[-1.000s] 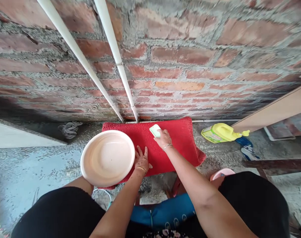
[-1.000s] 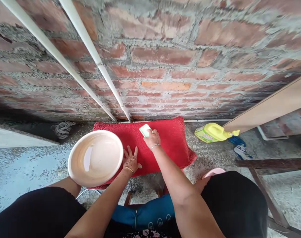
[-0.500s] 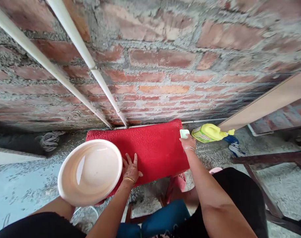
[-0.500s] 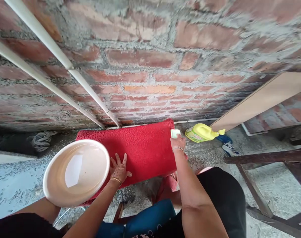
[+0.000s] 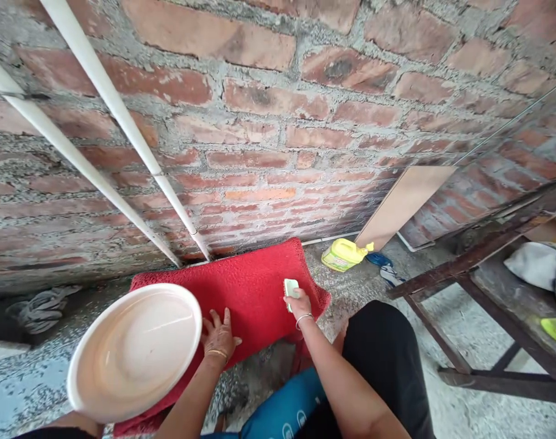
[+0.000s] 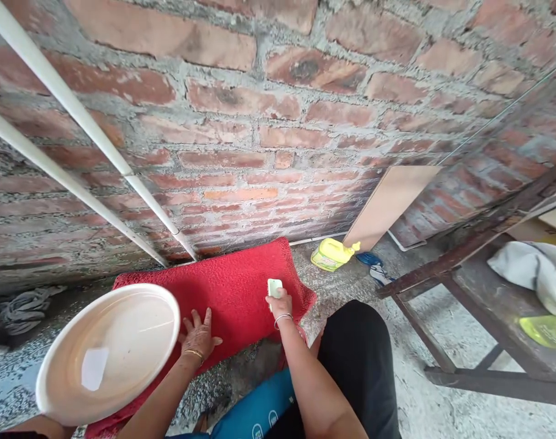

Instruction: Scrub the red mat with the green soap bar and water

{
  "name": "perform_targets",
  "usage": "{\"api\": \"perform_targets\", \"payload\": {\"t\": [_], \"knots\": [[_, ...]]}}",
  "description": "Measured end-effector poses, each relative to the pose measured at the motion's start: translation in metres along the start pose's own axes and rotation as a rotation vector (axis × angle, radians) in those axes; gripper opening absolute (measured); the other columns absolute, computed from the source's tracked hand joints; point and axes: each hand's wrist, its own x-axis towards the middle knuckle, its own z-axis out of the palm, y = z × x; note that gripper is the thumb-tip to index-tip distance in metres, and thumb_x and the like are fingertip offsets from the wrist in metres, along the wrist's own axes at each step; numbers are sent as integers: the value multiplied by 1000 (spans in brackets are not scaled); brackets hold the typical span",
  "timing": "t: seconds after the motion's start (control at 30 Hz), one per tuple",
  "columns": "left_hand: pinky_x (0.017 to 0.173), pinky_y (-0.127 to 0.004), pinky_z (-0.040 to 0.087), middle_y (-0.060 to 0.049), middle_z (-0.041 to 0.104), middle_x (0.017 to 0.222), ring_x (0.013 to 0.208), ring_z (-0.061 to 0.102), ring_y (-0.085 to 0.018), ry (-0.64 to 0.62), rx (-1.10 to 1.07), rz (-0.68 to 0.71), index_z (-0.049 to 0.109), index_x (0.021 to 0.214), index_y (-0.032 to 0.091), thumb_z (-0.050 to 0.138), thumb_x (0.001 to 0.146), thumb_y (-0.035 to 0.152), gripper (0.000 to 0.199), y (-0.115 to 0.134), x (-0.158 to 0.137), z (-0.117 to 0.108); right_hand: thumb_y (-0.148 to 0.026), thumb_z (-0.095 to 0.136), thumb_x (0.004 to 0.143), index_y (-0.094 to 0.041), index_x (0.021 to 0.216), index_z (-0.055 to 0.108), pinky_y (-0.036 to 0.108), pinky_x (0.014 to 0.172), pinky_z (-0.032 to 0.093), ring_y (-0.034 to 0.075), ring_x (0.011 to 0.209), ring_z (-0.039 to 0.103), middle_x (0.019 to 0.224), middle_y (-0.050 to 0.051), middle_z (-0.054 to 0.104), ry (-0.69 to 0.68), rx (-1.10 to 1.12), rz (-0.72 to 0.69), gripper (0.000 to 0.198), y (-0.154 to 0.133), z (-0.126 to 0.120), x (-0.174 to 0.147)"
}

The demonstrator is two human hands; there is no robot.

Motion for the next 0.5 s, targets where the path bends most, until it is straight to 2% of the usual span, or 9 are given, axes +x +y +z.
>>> {"api": "perform_targets", "payload": {"t": [0.13,0.27,0.4,0.5], "knots": [[89,-56,39,-20,22,150,134,23,-44,-64,3,39,29,144,28,57,79,30,71,19,-13,-3,-34,72,59,-21,101,63,25,67,48,19,79,63,87,3,63,-35,-76,-6,44,-8,2,-12],[95,-54,35,-13,20,153,136,22,-40,-125,-42,130,33,142,35,55,80,25,67,30,-23,-8,-34,71,61,-21,108,61,25,73,47,18,83,62,95,3,60,-142,-151,-58,50,-13,22,-34],[98,-52,34,-12,19,154,137,21,-36,-152,-112,122,32,142,32,55,79,23,68,20,-22,-18,-33,71,60,-22,113,58,25,76,45,18,85,61,98,3,57,-189,-285,-117,56,-14,33,-50],[97,-55,36,-14,20,153,137,21,-38,-125,-135,73,32,143,28,52,80,20,67,7,-18,-26,-32,69,60,-23,116,56,27,76,44,19,84,60,100,4,54,-194,-378,-150,58,-12,31,-54]]}}
